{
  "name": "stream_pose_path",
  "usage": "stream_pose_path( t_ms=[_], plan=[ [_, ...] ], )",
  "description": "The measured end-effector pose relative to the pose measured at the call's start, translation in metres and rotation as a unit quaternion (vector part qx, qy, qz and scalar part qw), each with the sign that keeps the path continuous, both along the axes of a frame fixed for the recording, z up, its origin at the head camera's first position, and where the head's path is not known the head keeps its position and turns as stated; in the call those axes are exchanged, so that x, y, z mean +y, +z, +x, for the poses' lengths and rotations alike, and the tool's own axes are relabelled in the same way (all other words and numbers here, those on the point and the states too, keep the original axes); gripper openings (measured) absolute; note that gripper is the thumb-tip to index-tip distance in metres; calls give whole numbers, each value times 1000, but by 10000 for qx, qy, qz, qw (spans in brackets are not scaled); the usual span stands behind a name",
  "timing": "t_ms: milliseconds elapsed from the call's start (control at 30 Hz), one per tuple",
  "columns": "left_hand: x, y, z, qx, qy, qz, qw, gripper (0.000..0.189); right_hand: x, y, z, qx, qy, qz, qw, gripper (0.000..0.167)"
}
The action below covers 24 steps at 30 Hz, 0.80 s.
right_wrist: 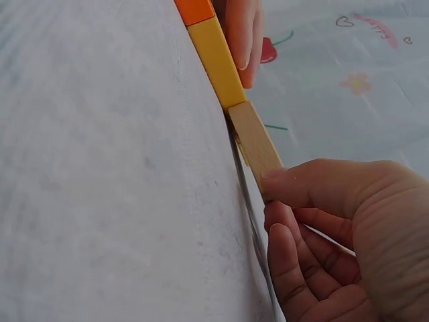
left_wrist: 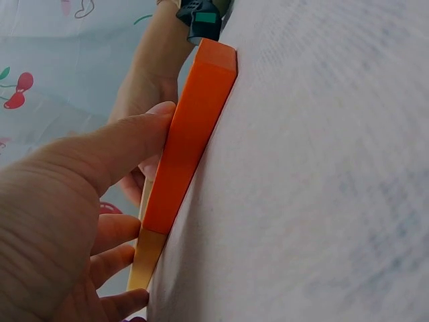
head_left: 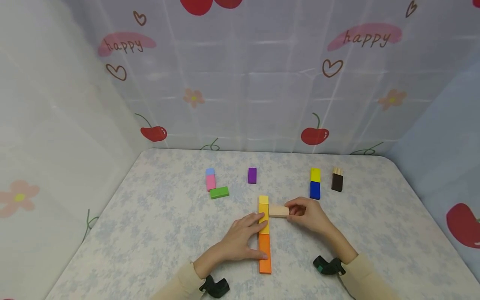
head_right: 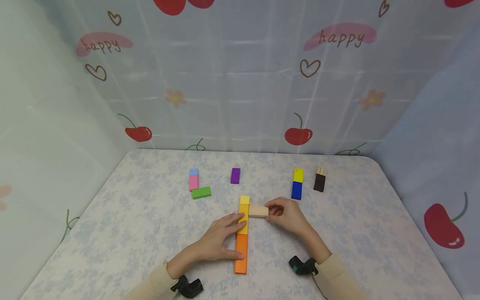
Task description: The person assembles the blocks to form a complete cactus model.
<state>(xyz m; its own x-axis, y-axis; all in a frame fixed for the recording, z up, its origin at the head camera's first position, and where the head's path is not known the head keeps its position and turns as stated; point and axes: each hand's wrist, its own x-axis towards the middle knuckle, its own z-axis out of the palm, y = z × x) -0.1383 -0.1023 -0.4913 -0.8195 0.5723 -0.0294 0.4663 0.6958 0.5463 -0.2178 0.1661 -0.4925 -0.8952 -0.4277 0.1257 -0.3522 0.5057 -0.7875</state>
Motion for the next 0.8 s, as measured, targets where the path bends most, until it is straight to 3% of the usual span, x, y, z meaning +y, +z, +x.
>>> stream_pose_path(
  t_ms=[333, 800],
  plan=[
    [0, 1, 0, -8, 13, 17, 10000, 86, 1, -2, -2, -109, 111, 20, 9999, 29],
    [0, 1, 0, -53, 58, 6, 10000, 86, 2, -3, 0, 111, 311, 46, 9994, 29]
  ],
)
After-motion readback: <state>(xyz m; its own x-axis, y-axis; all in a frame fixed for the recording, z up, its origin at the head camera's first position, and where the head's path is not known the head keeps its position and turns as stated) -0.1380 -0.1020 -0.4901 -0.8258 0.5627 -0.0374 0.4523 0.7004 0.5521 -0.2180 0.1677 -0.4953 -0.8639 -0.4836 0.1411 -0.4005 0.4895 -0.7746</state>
